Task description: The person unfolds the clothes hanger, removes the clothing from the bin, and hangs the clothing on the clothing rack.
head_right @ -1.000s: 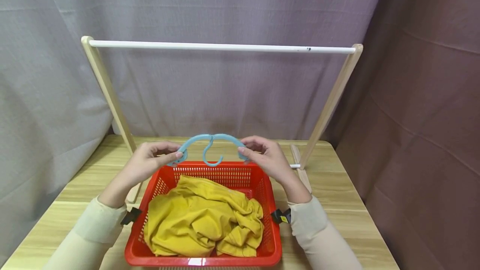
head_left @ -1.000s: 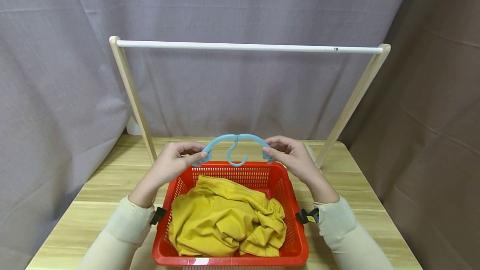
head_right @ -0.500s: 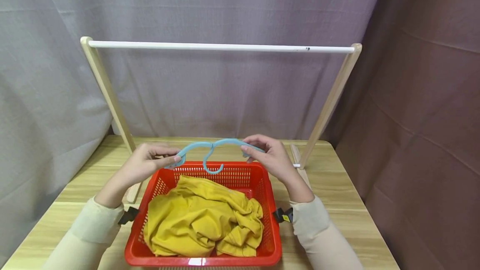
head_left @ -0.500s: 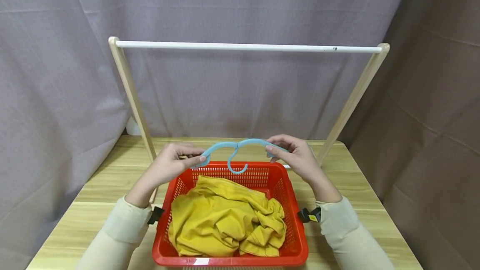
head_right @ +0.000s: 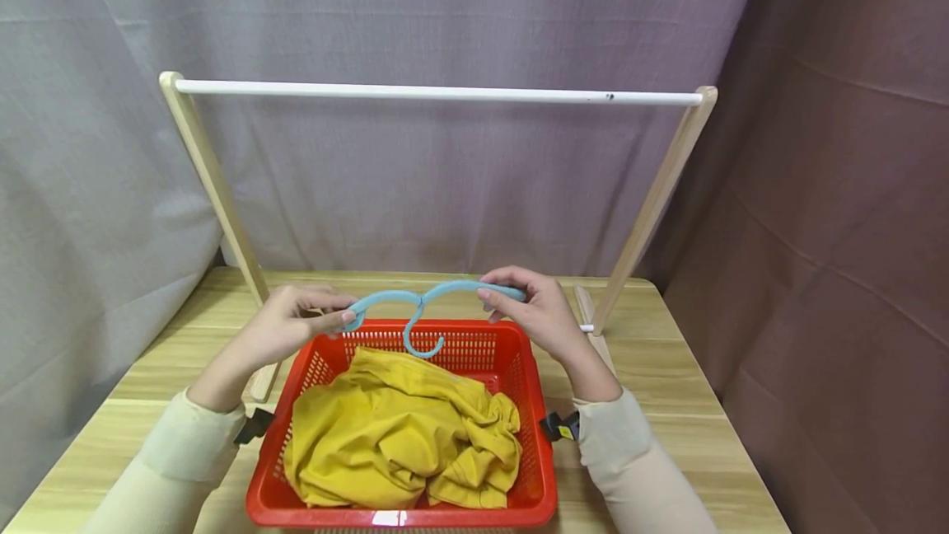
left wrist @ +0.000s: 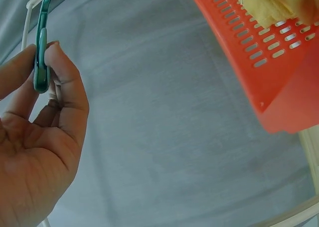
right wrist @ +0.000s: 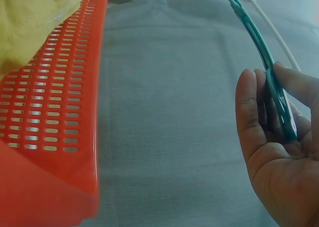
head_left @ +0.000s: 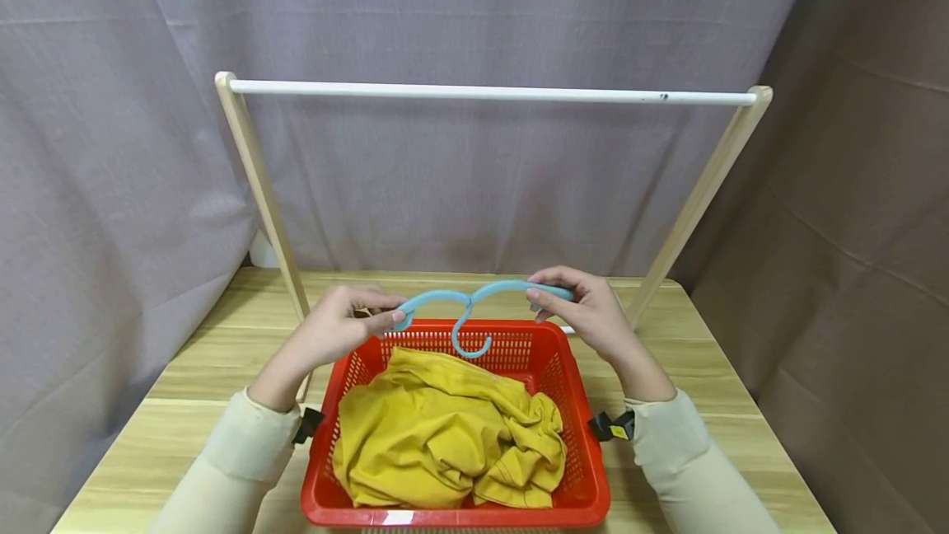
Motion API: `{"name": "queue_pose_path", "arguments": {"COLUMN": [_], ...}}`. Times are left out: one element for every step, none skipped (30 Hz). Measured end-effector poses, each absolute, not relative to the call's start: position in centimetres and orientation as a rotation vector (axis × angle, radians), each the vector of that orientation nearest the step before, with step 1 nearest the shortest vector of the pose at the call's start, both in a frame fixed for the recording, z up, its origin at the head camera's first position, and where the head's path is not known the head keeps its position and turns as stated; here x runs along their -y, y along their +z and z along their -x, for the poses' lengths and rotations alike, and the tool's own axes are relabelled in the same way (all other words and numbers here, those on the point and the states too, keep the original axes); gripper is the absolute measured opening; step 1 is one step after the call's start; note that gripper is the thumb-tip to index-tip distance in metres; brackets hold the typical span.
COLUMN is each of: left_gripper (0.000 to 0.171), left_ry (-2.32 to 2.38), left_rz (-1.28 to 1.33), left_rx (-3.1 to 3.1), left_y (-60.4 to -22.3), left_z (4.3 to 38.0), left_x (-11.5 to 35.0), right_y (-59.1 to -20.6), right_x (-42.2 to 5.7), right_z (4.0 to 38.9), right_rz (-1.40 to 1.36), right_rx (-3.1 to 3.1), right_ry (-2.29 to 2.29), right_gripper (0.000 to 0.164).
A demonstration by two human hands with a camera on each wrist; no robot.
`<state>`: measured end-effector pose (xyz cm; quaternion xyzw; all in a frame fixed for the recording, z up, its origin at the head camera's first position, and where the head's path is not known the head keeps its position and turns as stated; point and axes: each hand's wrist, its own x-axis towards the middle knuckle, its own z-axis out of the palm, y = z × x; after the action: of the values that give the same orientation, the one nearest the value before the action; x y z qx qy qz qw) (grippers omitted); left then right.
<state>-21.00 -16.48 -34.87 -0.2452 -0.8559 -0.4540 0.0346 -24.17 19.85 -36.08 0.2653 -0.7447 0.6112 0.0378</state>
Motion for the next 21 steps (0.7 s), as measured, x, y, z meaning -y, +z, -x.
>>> {"name": "queue_pose_path", "arguments": {"left_gripper": [0.024,0.025,0.025,0.026,0.026,0.026,0.026,0.026,0.026,0.025,0.025,0.025,0.024,0.025,0.024,0.024,0.024,0.024,0.024,0.024,0.024], "left_ry": [-1.372,-1.352,-1.337,-1.321,-1.302,-1.277,-1.252,-1.229,-1.208,-1.190,-1.177,-1.168,-1.162,-1.160,-1.155,-1.149,-1.141,-1.132,-1.118,-1.109,-1.096], "left_rz": [0.755,0.756,0.753,0.750,0.744,0.739,0.738,0.737,0.734,0.733,0.732,0.734,0.737,0.738,0.739,0.744,0.749,0.756,0.762,0.769,0.776], "left_rx": [2.633,2.635,2.641,2.647,2.655,2.662,2.670,2.676,2.684,2.689,2.694,2.701,2.707,2.712,2.718,2.724,2.730,2.736,2.741,2.746,2.749], "left_y": [-34.85,-34.82,-34.77,-34.72,-34.67,-34.65,-34.65,-34.65,-34.65,-34.64,-34.64,-34.60,-34.55,-34.48,-34.41,-34.34,-34.29,-34.23,-34.18,-34.13,-34.10], "left_z": [20.99,20.97,20.94,20.90,20.84,20.80,20.78,20.77,20.76,20.74,20.75,20.74,20.73,20.73,20.72,20.72,20.73,20.73,20.74,20.74,20.75], "left_x": [16.45,16.41,16.37,16.30,16.23,16.16,16.11,16.07,16.05,16.02,16.01,16.01,16.03,16.03,16.03,16.03,16.05,16.06,16.05,16.05,16.04], "right_y": [-36.08,-36.09,-36.09,-36.10,-36.11,-36.17,-36.20,-36.27,-36.34,-36.41,-36.48,-36.54,-36.62,-36.68,-36.71,-36.75,-36.75,-36.76,-36.78,-36.78,-36.77], "right_x": [-19.85,-19.85,-19.84,-19.83,-19.80,-19.79,-19.76,-19.73,-19.68,-19.65,-19.60,-19.55,-19.51,-19.48,-19.43,-19.41,-19.37,-19.36,-19.34,-19.33,-19.31], "right_z": [24.15,24.13,24.12,24.11,24.11,24.13,24.13,24.14,24.16,24.17,24.17,24.17,24.17,24.16,24.13,24.12,24.07,24.07,24.05,24.03,24.00], "right_rz": [-0.812,-0.810,-0.810,-0.812,-0.813,-0.818,-0.820,-0.822,-0.826,-0.830,-0.832,-0.834,-0.831,-0.829,-0.828,-0.827,-0.831,-0.837,-0.844,-0.855,-0.866], "right_rx": [2.284,2.285,2.288,2.290,2.291,2.290,2.288,2.285,2.281,2.277,2.273,2.269,2.270,2.270,2.271,2.273,2.275,2.278,2.283,2.285,2.288], "right_ry": [1.880,1.880,1.876,1.871,1.865,1.859,1.852,1.845,1.842,1.837,1.836,1.835,1.830,1.826,1.823,1.822,1.817,1.811,1.805,1.803,1.801], "right_gripper": [0.020,0.020,0.020,0.020,0.020,0.020,0.019,0.019,0.018,0.018,0.017,0.017,0.017,0.016,0.016,0.016,0.016,0.016,0.016,0.016,0.016]}}
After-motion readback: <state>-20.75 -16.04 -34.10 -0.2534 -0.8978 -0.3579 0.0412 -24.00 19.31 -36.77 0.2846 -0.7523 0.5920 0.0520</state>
